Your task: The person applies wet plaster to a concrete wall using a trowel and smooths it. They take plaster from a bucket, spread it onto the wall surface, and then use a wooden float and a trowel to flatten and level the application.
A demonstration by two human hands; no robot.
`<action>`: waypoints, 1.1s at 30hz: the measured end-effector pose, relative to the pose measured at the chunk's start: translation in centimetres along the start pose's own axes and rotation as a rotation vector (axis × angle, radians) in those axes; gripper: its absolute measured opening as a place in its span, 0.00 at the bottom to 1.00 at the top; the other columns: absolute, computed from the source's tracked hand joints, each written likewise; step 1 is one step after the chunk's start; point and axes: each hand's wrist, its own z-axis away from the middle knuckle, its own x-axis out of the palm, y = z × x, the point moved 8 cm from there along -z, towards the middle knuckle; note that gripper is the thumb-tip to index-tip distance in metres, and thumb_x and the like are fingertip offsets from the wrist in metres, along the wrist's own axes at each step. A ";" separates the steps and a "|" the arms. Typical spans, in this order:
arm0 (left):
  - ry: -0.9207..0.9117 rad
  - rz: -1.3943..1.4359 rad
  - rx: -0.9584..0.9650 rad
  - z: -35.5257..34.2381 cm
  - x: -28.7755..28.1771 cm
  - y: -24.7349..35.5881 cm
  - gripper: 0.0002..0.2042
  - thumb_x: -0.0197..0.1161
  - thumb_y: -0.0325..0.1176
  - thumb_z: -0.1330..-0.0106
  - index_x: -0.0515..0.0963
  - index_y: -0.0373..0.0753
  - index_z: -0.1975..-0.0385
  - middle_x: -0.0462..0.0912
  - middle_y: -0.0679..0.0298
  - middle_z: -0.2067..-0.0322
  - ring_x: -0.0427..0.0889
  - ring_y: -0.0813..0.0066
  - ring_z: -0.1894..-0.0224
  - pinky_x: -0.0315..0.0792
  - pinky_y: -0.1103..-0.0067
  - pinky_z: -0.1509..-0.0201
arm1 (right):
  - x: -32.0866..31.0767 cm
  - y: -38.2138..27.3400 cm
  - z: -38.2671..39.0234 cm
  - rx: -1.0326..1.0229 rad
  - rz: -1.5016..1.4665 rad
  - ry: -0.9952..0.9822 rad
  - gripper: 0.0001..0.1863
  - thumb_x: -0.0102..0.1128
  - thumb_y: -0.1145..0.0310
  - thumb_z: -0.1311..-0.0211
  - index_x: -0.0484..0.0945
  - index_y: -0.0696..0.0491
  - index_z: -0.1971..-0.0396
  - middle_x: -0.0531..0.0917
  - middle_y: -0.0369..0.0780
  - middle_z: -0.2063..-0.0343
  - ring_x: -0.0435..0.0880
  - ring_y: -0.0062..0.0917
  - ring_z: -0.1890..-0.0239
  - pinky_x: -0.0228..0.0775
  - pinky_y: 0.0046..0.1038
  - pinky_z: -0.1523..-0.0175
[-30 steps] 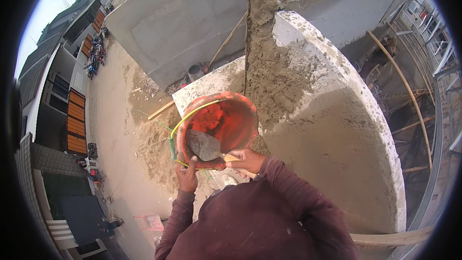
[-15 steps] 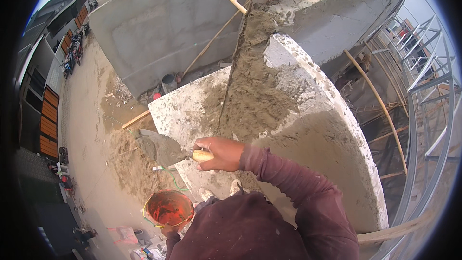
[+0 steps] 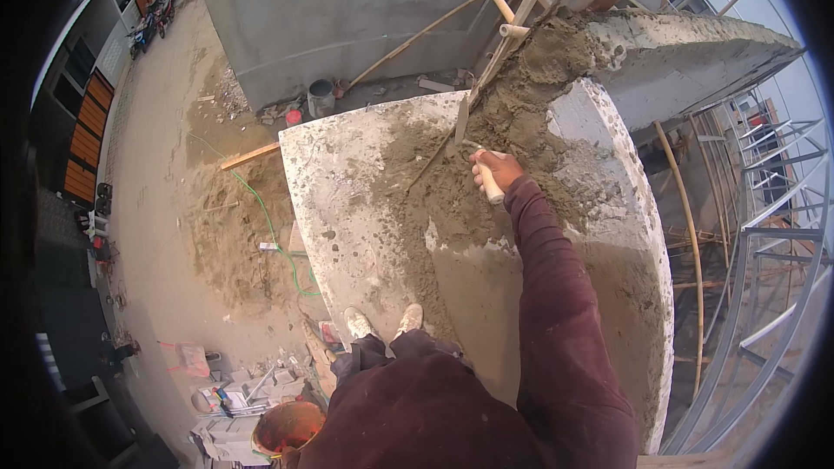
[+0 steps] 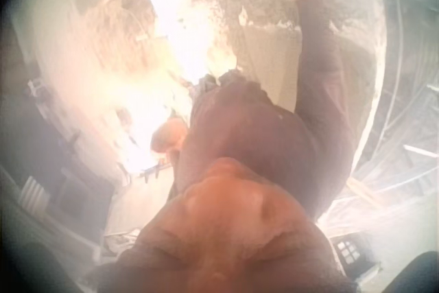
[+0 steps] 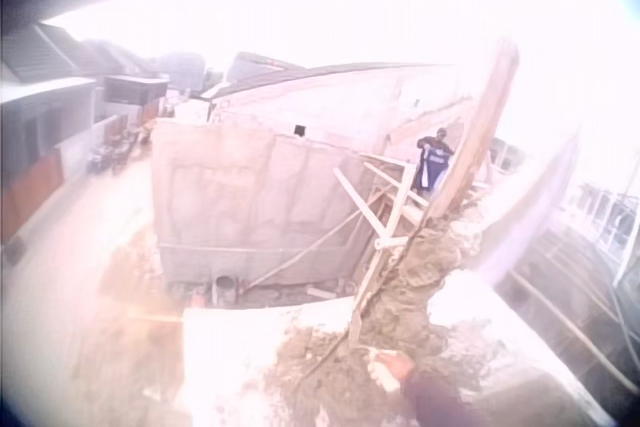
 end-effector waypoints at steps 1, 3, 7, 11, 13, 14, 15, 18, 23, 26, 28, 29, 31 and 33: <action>-0.007 0.024 0.006 -0.4 0.1 -0.4 0.22 0.58 0.41 0.39 0.71 0.36 0.47 0.78 0.55 0.51 0.79 0.61 0.49 0.76 0.65 0.52 | 0.0 -3.2 1.0 -0.102 -0.001 -0.038 0.17 0.52 0.62 0.32 0.74 0.58 0.51 0.77 0.35 0.74 0.75 0.18 0.80 0.71 0.23 0.77; -0.006 0.063 0.038 -1.8 -0.3 -0.5 0.22 0.58 0.42 0.38 0.71 0.37 0.47 0.78 0.56 0.51 0.79 0.61 0.50 0.76 0.65 0.52 | 2.0 -10.1 5.2 -0.316 -0.016 -0.105 0.22 0.51 0.59 0.31 0.70 0.59 0.45 0.76 0.35 0.72 0.74 0.17 0.78 0.71 0.21 0.76; 0.021 0.318 0.214 -6.4 -2.9 2.1 0.23 0.57 0.45 0.37 0.70 0.38 0.46 0.77 0.57 0.50 0.79 0.62 0.50 0.75 0.67 0.51 | 4.4 -14.8 10.2 -0.463 -0.028 -0.058 0.23 0.50 0.59 0.31 0.68 0.61 0.45 0.76 0.34 0.72 0.74 0.14 0.78 0.70 0.18 0.75; -0.086 1.956 -0.516 -8.6 -9.5 10.9 0.19 0.58 0.41 0.39 0.70 0.34 0.53 0.77 0.60 0.61 0.80 0.65 0.61 0.79 0.73 0.56 | 3.8 -5.3 10.2 -0.317 0.129 0.086 0.17 0.51 0.66 0.32 0.71 0.61 0.49 0.77 0.36 0.77 0.75 0.17 0.81 0.69 0.20 0.76; -0.081 2.059 -0.405 -9.8 -13.5 13.8 0.18 0.55 0.39 0.38 0.70 0.35 0.52 0.77 0.58 0.58 0.80 0.66 0.59 0.79 0.73 0.54 | 3.7 2.6 7.2 -0.183 0.331 0.103 0.14 0.56 0.68 0.36 0.75 0.62 0.57 0.77 0.36 0.76 0.76 0.17 0.81 0.68 0.21 0.76; -0.078 2.097 -0.350 -10.4 -15.3 14.8 0.18 0.53 0.39 0.38 0.70 0.36 0.52 0.76 0.57 0.56 0.80 0.66 0.57 0.79 0.73 0.53 | 2.9 6.5 5.7 -0.119 0.648 0.179 0.16 0.60 0.65 0.39 0.76 0.65 0.60 0.80 0.42 0.72 0.81 0.26 0.74 0.74 0.28 0.67; -0.090 2.161 -0.314 -10.8 -16.7 15.7 0.18 0.53 0.39 0.37 0.70 0.37 0.51 0.76 0.59 0.56 0.79 0.65 0.57 0.78 0.73 0.54 | 2.1 10.5 4.0 -0.181 1.040 0.231 0.24 0.63 0.59 0.43 0.76 0.67 0.57 0.82 0.48 0.63 0.83 0.37 0.62 0.74 0.34 0.54; -0.142 2.296 -0.201 -11.8 -22.1 19.4 0.18 0.52 0.40 0.36 0.71 0.38 0.49 0.76 0.61 0.54 0.79 0.64 0.54 0.77 0.71 0.54 | -1.6 22.3 1.0 0.129 1.036 0.308 0.35 0.66 0.53 0.48 0.74 0.66 0.47 0.81 0.54 0.54 0.80 0.43 0.49 0.70 0.35 0.43; -0.083 2.274 -0.104 -13.3 -28.7 21.4 0.20 0.50 0.41 0.36 0.70 0.39 0.47 0.75 0.61 0.50 0.77 0.63 0.48 0.73 0.69 0.45 | 1.0 23.2 -8.1 0.321 0.688 0.249 0.36 0.64 0.52 0.49 0.73 0.66 0.47 0.82 0.54 0.57 0.83 0.42 0.61 0.74 0.36 0.53; -0.103 2.202 -0.206 -13.1 -33.2 25.3 0.21 0.47 0.40 0.36 0.69 0.36 0.46 0.75 0.57 0.50 0.76 0.60 0.47 0.73 0.67 0.44 | 2.5 22.2 -17.6 0.310 0.803 0.164 0.35 0.65 0.51 0.50 0.75 0.63 0.48 0.80 0.54 0.53 0.79 0.45 0.48 0.70 0.37 0.43; -0.053 2.210 -0.301 -13.9 -35.4 26.6 0.21 0.47 0.39 0.36 0.68 0.34 0.47 0.75 0.55 0.51 0.76 0.58 0.47 0.75 0.65 0.46 | 5.2 18.0 -23.7 0.309 0.895 0.071 0.32 0.64 0.51 0.49 0.77 0.61 0.49 0.81 0.53 0.53 0.79 0.46 0.48 0.72 0.38 0.44; -0.014 2.283 -0.301 -14.4 -36.7 27.5 0.20 0.47 0.39 0.35 0.69 0.32 0.49 0.75 0.53 0.53 0.78 0.57 0.51 0.78 0.65 0.52 | 6.6 15.6 -26.2 0.311 1.006 0.009 0.31 0.64 0.51 0.49 0.77 0.59 0.50 0.81 0.53 0.53 0.79 0.46 0.49 0.72 0.38 0.45; 0.042 2.232 -0.369 -14.7 -39.0 29.4 0.19 0.48 0.38 0.35 0.69 0.31 0.50 0.76 0.53 0.55 0.79 0.56 0.55 0.79 0.65 0.55 | 8.5 11.0 -30.8 0.320 1.122 -0.079 0.31 0.63 0.51 0.48 0.78 0.59 0.50 0.81 0.53 0.53 0.79 0.46 0.48 0.72 0.37 0.44; 0.146 2.107 -0.496 -14.6 -41.3 31.6 0.17 0.50 0.37 0.34 0.70 0.29 0.52 0.77 0.54 0.58 0.82 0.58 0.62 0.80 0.67 0.59 | 8.3 7.3 -34.1 0.319 1.201 -0.122 0.32 0.63 0.50 0.46 0.76 0.60 0.48 0.81 0.53 0.54 0.80 0.45 0.50 0.72 0.37 0.45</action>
